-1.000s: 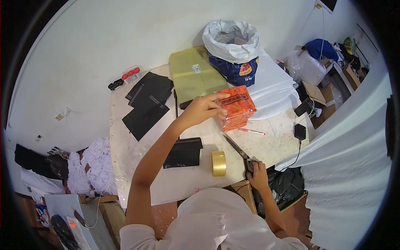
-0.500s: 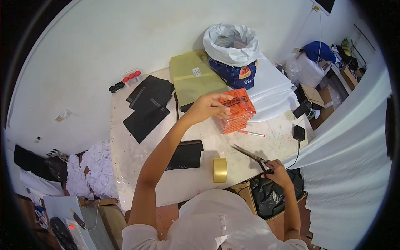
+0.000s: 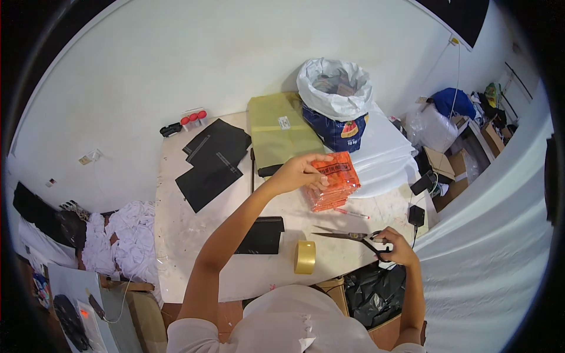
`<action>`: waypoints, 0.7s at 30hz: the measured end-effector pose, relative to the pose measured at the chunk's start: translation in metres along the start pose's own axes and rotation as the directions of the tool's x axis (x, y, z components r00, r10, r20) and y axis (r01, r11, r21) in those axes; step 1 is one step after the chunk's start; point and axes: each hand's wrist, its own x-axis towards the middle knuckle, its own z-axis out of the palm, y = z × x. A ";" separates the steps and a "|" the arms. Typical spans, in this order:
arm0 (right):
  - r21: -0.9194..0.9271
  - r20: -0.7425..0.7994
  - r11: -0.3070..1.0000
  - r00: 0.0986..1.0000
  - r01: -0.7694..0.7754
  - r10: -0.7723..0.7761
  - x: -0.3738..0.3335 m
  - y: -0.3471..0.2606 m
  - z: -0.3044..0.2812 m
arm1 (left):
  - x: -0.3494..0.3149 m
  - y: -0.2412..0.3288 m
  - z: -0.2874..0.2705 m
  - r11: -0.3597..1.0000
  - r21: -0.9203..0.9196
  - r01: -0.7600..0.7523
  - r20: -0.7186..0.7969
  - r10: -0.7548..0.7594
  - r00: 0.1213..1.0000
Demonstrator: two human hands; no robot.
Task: Packing items into black plastic bags, labeling them, and sealing with tape.
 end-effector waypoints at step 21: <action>0.224 0.067 0.971 0.995 -0.083 0.070 0.035 0.036 0.033 | -0.001 -0.007 -0.018 0.992 -0.079 -0.095 -0.166 0.081 0.983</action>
